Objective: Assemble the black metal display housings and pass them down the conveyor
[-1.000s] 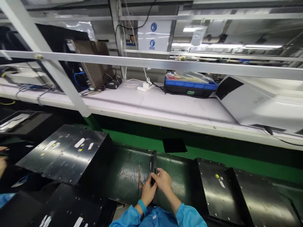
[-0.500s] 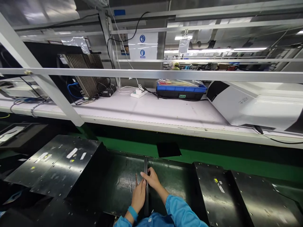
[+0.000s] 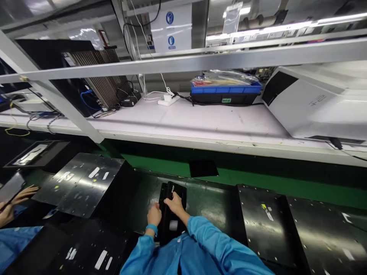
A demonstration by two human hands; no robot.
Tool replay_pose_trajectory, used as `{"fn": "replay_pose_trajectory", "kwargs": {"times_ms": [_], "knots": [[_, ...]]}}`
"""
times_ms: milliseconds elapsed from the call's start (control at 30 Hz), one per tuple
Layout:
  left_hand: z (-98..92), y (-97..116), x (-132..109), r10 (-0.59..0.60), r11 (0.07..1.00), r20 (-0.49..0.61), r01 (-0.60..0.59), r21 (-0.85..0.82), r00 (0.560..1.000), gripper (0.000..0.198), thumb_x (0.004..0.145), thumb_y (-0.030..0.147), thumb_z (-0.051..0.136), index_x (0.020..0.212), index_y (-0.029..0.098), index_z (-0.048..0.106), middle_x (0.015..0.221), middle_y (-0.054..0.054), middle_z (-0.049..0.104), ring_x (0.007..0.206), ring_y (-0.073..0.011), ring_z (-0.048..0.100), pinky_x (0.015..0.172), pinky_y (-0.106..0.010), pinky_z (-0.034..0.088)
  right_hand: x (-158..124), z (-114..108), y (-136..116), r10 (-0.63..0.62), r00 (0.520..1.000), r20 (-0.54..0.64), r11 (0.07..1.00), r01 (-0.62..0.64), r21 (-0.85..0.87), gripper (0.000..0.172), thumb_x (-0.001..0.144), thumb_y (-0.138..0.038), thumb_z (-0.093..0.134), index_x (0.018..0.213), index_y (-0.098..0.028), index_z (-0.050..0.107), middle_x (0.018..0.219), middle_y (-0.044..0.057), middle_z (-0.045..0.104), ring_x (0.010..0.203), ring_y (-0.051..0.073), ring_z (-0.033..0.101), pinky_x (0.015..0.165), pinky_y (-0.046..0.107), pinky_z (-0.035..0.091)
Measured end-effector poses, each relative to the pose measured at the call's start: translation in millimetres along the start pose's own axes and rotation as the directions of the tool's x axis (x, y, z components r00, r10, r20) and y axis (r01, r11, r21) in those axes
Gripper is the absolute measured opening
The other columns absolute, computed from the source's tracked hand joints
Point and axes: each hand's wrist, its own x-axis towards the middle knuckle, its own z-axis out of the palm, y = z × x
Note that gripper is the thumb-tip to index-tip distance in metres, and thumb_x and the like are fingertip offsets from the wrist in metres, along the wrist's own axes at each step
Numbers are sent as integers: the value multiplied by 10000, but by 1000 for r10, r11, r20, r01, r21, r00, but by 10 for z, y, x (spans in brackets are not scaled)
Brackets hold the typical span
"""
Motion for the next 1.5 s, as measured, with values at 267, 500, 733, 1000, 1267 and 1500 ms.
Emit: {"fn": "replay_pose_trajectory", "kwargs": {"times_ms": [267,500,733,1000,1267,1500], "knots": [[217,-664,298,-140,976,-20,134,-172,990,357,1007,380,471,940,202,773,1056,-116,829,1078,-274,777,901,-330,592,-146,-329,213,-70,997,20,967,63,245,283,715,-421,733,797,-251,523,872,-15,611,860,207,574,803,337,454],[-6,-874,635,-283,954,-84,271,-124,956,365,950,319,515,1145,159,778,1202,-214,774,1198,-384,725,1007,-473,577,-99,-1198,446,-15,1000,-20,911,21,411,365,730,-450,674,1021,-239,736,1013,48,780,1028,268,689,925,366,532],[64,-102,838,97,995,-156,-96,13,983,509,913,290,589,1399,155,652,1562,-224,504,1514,-392,442,1249,-538,402,-120,-1833,925,358,910,-209,900,-276,339,457,918,-502,498,1008,-151,775,896,155,803,835,296,748,760,416,617],[466,1400,1687,488,866,90,-494,74,868,633,901,307,700,1486,117,554,1656,-230,375,1592,-321,371,1321,-421,317,-244,-1825,1333,414,817,-401,906,-412,97,265,789,-233,708,1038,-211,796,1089,138,801,1066,343,728,980,435,528],[675,2254,2474,513,727,370,-622,293,774,1397,644,657,919,1707,213,128,1799,-301,-20,1675,-501,-23,1280,-753,165,-617,-1580,1436,373,819,-436,895,-442,-63,348,782,-175,714,1127,-218,732,1140,102,752,1088,273,707,997,362,532],[681,2363,2632,534,684,367,-644,344,762,1302,576,618,957,1631,185,328,1723,-316,281,1601,-561,233,1259,-729,219,-655,-1444,1512,345,803,-486,870,-468,-154,386,820,-246,734,1188,-245,620,1200,104,653,1118,300,669,1006,408,537]]}}
